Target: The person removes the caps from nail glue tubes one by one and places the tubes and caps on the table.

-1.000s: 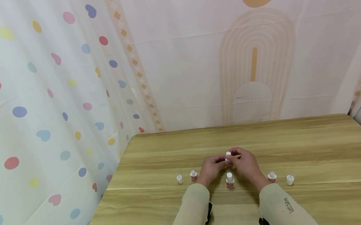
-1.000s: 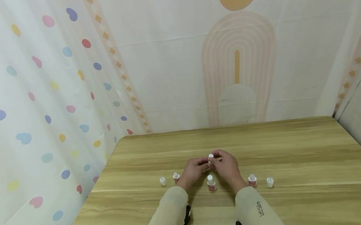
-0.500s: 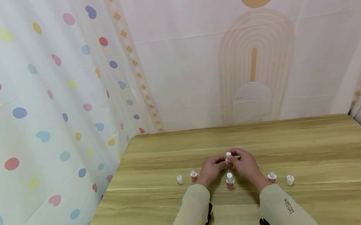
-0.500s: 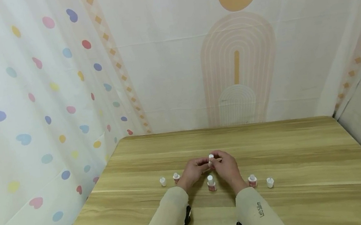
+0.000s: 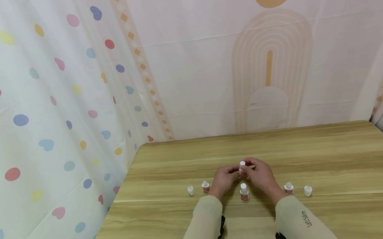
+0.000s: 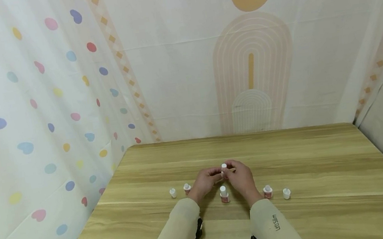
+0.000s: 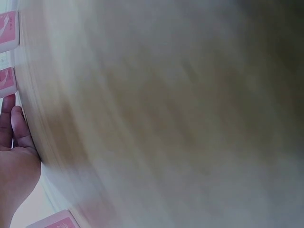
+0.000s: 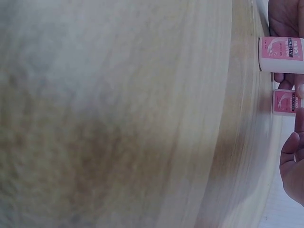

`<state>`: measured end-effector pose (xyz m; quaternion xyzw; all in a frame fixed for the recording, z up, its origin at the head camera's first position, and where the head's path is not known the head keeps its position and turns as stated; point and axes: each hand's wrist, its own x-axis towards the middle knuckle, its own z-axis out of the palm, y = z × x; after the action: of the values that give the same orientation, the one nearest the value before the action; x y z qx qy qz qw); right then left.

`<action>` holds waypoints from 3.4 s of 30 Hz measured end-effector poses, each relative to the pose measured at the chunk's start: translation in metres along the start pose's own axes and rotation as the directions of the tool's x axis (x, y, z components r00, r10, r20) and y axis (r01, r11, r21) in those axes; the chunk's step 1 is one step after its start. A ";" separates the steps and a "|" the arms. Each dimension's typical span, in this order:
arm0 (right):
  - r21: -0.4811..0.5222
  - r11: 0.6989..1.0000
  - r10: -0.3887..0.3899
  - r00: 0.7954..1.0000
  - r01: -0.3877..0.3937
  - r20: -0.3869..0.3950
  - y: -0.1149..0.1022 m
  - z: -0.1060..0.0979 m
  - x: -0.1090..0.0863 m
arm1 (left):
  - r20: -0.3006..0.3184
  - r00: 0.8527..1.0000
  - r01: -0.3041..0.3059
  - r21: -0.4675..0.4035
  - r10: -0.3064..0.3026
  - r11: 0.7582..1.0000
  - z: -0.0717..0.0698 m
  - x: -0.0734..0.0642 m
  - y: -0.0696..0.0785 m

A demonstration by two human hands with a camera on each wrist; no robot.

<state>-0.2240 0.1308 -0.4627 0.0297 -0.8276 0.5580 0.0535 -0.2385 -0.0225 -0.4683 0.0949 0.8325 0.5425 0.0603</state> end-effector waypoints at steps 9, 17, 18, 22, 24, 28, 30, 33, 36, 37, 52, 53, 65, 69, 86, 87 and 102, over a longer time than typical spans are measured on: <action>0.006 0.999 0.047 0.999 -0.047 0.015 -0.003 -0.001 -0.002 | -0.006 1.000 0.011 -0.036 -0.011 0.999 0.000 0.000 -0.001; 0.005 1.000 0.023 1.000 -0.023 0.010 -0.005 -0.002 -0.003 | -0.003 1.000 -0.017 -0.034 0.017 0.999 0.000 -0.002 0.001; 0.004 1.000 0.017 1.000 -0.017 0.013 -0.005 -0.002 -0.003 | -0.003 1.000 -0.020 -0.033 0.020 0.999 0.001 -0.002 0.001; 0.009 1.000 0.012 1.000 -0.012 0.026 -0.005 -0.002 -0.004 | -0.001 1.000 -0.005 -0.034 0.005 0.999 0.001 -0.001 0.001; 0.010 1.000 0.016 0.999 -0.016 0.029 -0.004 -0.002 -0.004 | 0.000 1.000 0.001 -0.028 -0.001 1.000 0.001 -0.001 0.002; 0.006 0.999 0.037 0.999 -0.037 0.025 -0.003 -0.001 -0.003 | 0.001 1.000 0.016 -0.027 -0.016 1.000 0.001 -0.002 0.002; 0.004 0.999 0.040 0.999 -0.040 0.021 -0.003 -0.001 -0.003 | 0.000 1.000 0.017 -0.029 -0.017 0.999 0.001 -0.002 0.002; 0.003 0.999 0.044 0.999 -0.044 0.008 -0.005 -0.002 -0.003 | -0.003 1.000 0.009 -0.023 -0.009 1.000 0.001 -0.002 0.002; 0.000 0.999 0.037 0.999 -0.037 -0.004 -0.007 -0.002 -0.004 | -0.007 1.000 -0.004 -0.018 0.004 1.000 0.001 -0.002 0.001; -0.004 0.999 0.035 0.999 -0.035 -0.006 -0.007 -0.002 -0.004 | -0.006 1.000 -0.004 -0.020 0.004 1.000 0.001 -0.003 0.001; -0.003 1.000 0.021 0.999 -0.021 0.027 -0.007 -0.002 -0.002 | 0.000 1.000 -0.008 -0.030 0.008 1.000 0.001 -0.002 0.000; -0.002 1.000 0.028 0.999 -0.028 0.027 -0.007 -0.003 -0.002 | -0.002 1.000 -0.012 -0.028 0.012 1.000 0.001 -0.002 0.000; -0.013 1.000 0.004 1.000 -0.004 0.010 -0.010 -0.005 -0.004 | 0.002 1.000 -0.008 -0.023 0.008 1.000 0.001 -0.002 0.001; -0.015 1.000 0.003 1.000 -0.003 0.014 -0.010 -0.004 -0.004 | 0.001 1.000 -0.010 -0.022 0.010 1.000 0.001 -0.003 0.002; -0.003 1.000 0.030 0.999 -0.030 0.012 -0.011 -0.004 -0.005 | -0.013 1.000 0.008 0.008 -0.008 1.000 0.000 -0.003 -0.001; -0.002 1.000 0.028 1.000 -0.028 0.014 -0.011 -0.003 -0.004 | -0.011 1.000 0.006 0.006 -0.006 1.000 0.000 -0.003 -0.001; -0.045 0.999 0.027 1.000 -0.027 0.002 -0.011 -0.004 -0.002 | 0.000 1.000 0.020 -0.012 -0.020 1.000 0.000 -0.003 0.000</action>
<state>-0.2202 0.1307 -0.4515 0.0181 -0.8403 0.5398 0.0456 -0.2358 -0.0234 -0.4677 0.0861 0.8301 0.5470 0.0665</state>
